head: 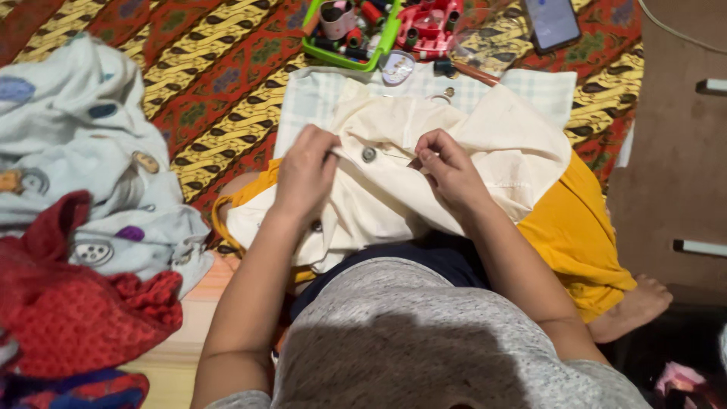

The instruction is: The person lies on a bed with a white shirt across their lap and sews a button onto the shirt by hand using a needle and thread, pulling the thread through the button repeatedly. They then use scissors to trim the thread and tie off the loose ends.

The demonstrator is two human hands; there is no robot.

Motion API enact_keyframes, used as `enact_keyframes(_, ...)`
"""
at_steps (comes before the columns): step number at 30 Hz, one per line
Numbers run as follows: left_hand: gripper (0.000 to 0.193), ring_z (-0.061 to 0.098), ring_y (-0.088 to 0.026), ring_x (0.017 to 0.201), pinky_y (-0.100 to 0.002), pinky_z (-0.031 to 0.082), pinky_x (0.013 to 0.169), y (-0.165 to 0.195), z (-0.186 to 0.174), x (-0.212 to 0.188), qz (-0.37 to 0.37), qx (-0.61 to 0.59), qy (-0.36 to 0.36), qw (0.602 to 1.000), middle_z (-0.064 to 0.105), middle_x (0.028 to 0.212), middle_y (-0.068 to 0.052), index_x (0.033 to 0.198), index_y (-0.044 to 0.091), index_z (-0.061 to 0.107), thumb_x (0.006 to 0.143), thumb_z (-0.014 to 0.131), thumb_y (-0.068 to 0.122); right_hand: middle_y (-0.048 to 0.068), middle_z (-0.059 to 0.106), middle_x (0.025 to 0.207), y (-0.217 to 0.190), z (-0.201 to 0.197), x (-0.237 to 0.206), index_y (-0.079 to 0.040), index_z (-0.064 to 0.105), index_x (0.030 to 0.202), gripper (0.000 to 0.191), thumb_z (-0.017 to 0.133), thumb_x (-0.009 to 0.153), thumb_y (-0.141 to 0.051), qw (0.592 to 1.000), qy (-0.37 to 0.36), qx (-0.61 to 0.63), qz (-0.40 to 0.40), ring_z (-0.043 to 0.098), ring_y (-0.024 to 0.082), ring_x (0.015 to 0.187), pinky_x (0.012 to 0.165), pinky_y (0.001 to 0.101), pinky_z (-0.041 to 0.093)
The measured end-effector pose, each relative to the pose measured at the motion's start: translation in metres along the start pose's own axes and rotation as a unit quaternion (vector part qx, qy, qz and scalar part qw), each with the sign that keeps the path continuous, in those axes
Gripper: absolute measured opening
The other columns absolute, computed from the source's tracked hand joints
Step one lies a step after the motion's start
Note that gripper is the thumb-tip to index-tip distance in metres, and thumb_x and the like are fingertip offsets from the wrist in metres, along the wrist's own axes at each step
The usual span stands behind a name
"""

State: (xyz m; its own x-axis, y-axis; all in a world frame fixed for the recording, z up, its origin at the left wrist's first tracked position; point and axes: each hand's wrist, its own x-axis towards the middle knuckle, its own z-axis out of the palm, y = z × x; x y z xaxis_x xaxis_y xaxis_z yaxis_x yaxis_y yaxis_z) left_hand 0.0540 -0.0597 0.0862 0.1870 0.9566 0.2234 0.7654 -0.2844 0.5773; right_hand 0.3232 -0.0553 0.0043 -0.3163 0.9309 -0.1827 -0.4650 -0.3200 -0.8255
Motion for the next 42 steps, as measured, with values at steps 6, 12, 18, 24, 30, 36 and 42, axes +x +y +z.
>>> enact_keyframes(6,0.027,0.064,-0.039,0.090,-0.051,0.050,0.074,-0.019,-0.026,-0.008,-0.047,0.148,0.119,0.981,0.061,0.095,-0.012,0.093,0.008,0.060,0.084,0.081,0.022,0.003,0.059,0.105,-0.006,0.053,-0.022,-0.007,0.059,0.108,0.003,0.056,0.107,-0.007,0.972,-0.080,-0.165,-0.149,0.052,0.011,0.082,0.072,0.0257,0.045)
enact_keyframes(12,0.033,0.064,-0.042,0.089,-0.054,0.049,0.072,-0.059,-0.012,-0.044,-0.146,0.145,0.135,0.969,0.058,0.108,-0.015,0.106,0.009,0.051,0.087,0.078,0.014,0.011,0.059,0.098,0.006,0.111,-0.028,-0.004,0.065,0.100,0.019,0.071,0.083,-0.003,0.746,-0.294,-0.485,-0.350,0.059,0.033,0.095,0.078,0.0410,0.052)
enact_keyframes(18,0.039,0.062,-0.045,0.093,-0.055,0.048,0.073,-0.068,-0.011,-0.076,-0.126,0.104,0.106,0.981,0.056,0.111,-0.018,0.111,0.006,0.052,0.083,0.078,0.011,0.010,0.060,0.100,0.032,0.131,-0.036,-0.007,0.067,0.096,0.020,0.070,0.077,-0.001,0.703,-0.318,-0.526,-0.358,0.058,0.034,0.098,0.084,0.0418,0.053)
enact_keyframes(24,0.033,0.068,-0.028,0.093,-0.036,0.056,0.077,-0.029,-0.040,-0.104,-0.068,-0.043,0.158,0.984,0.059,0.116,-0.014,0.122,0.004,0.060,0.092,0.071,-0.002,0.011,0.064,0.117,0.032,0.139,-0.054,-0.003,0.062,0.096,0.016,0.072,0.084,0.000,0.705,-0.308,-0.511,-0.383,0.061,0.032,0.106,0.086,0.0393,0.054)
enact_keyframes(30,0.028,0.073,-0.012,0.081,-0.027,0.062,0.070,-0.014,-0.014,-0.142,-0.155,-0.266,0.113,0.945,0.073,0.106,-0.009,0.120,0.002,0.069,0.099,0.052,-0.007,0.009,0.066,0.116,0.046,0.148,-0.063,-0.004,0.063,0.097,0.019,0.074,0.082,0.002,0.706,-0.339,-0.511,-0.355,0.063,0.030,0.109,0.088,0.0390,0.055)
enact_keyframes(36,0.030,0.071,-0.012,0.078,-0.027,0.061,0.070,-0.042,0.000,-0.149,-0.191,-0.282,0.132,0.931,0.075,0.104,-0.009,0.122,0.003,0.067,0.099,0.051,-0.007,0.011,0.064,0.107,0.053,0.146,-0.048,-0.001,0.067,0.103,0.027,0.065,0.079,0.010,0.795,-0.267,-0.452,-0.303,0.065,0.026,0.103,0.086,0.0335,0.055)
enact_keyframes(42,0.040,0.073,-0.011,0.095,-0.026,0.059,0.080,-0.047,-0.003,-0.148,-0.094,-0.267,0.089,0.955,0.076,0.107,-0.008,0.131,0.004,0.063,0.093,0.062,-0.007,0.004,0.068,0.097,0.052,0.154,-0.009,-0.001,0.062,0.112,0.008,0.062,0.109,-0.008,0.945,-0.228,-0.213,-0.102,0.062,0.009,0.083,0.076,0.0244,0.054)
